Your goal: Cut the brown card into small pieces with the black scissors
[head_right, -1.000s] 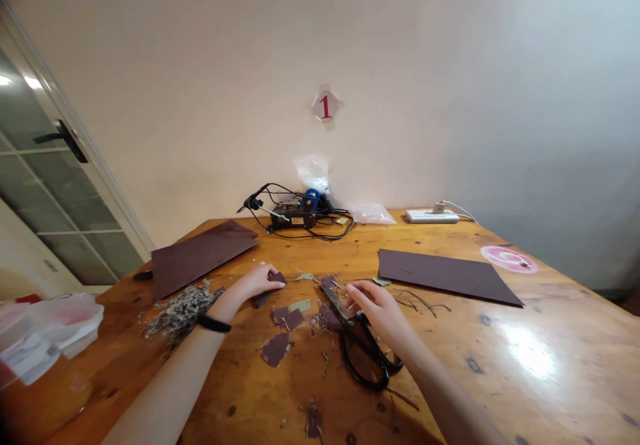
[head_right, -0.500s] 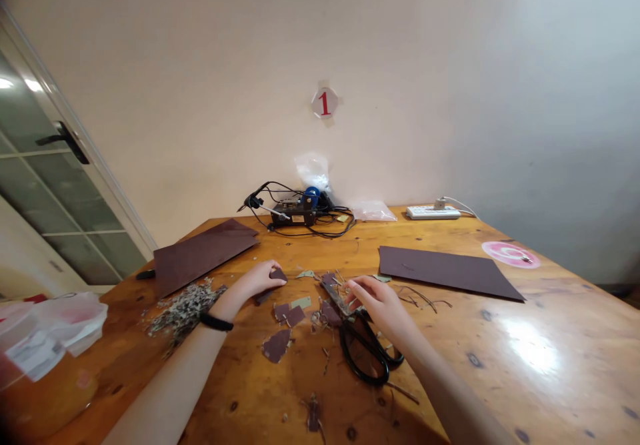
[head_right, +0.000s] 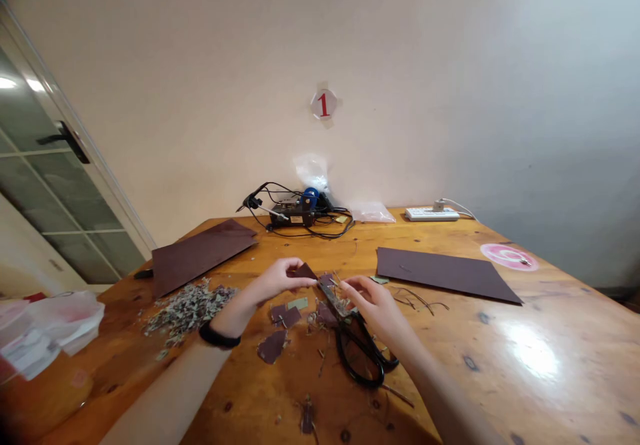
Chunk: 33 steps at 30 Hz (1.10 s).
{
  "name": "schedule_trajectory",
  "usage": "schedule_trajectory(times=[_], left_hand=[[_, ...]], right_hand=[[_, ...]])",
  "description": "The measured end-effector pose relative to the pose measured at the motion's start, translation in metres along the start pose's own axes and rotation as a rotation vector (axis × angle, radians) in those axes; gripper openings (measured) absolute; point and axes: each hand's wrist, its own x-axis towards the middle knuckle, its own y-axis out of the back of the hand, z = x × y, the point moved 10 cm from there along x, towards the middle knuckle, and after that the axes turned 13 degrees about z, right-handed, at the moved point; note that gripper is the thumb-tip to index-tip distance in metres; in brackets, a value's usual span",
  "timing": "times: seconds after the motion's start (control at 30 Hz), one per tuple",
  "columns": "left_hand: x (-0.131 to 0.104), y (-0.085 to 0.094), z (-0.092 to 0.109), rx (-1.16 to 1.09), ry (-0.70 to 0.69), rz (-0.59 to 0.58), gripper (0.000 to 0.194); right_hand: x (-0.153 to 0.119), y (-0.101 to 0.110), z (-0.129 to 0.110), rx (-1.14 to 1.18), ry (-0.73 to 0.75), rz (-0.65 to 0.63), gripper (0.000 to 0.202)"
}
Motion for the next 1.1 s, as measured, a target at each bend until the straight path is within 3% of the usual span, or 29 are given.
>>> schedule_trajectory(times=[0.1, 0.17, 0.3, 0.47, 0.57, 0.67, 0.77, 0.83, 0.9, 0.97, 1.1], left_hand=[[-0.015, -0.03, 0.02, -0.116, -0.025, -0.098, 0.033], [-0.021, -0.038, 0.024, -0.092, -0.03, -0.076, 0.028], [-0.024, -0.041, 0.025, -0.044, -0.035, -0.051, 0.026], [-0.023, -0.05, 0.013, -0.222, 0.036, -0.204, 0.04], [-0.017, -0.05, 0.003, -0.244, 0.074, -0.212, 0.038], [-0.009, -0.028, -0.002, -0.216, 0.057, -0.189, 0.036], [-0.002, 0.03, -0.023, -0.076, 0.111, -0.076, 0.035], [-0.006, 0.07, -0.055, -0.021, 0.312, -0.016, 0.038], [-0.012, 0.099, -0.075, 0.024, 0.402, 0.008, 0.039], [-0.017, 0.109, -0.088, 0.071, 0.454, -0.017, 0.039], [-0.023, 0.1, -0.085, 0.131, 0.465, -0.13, 0.034]], right_hand=[[-0.008, -0.014, -0.011, -0.06, 0.071, -0.112, 0.036], [-0.013, -0.022, -0.015, -0.127, 0.128, -0.172, 0.035], [-0.011, -0.023, -0.012, -0.238, 0.184, -0.173, 0.037], [-0.01, -0.021, -0.009, -0.318, 0.193, -0.175, 0.034], [-0.012, -0.023, -0.013, -0.331, 0.191, -0.195, 0.033], [-0.013, -0.022, -0.014, -0.335, 0.191, -0.194, 0.037], [-0.008, -0.015, -0.013, -0.323, 0.196, -0.144, 0.041], [-0.005, -0.011, -0.011, -0.322, 0.197, -0.118, 0.041], [-0.004, -0.011, -0.008, -0.329, 0.196, -0.118, 0.04], [-0.004, -0.012, -0.005, -0.342, 0.196, -0.126, 0.038], [-0.006, -0.015, -0.002, -0.365, 0.197, -0.142, 0.036]])
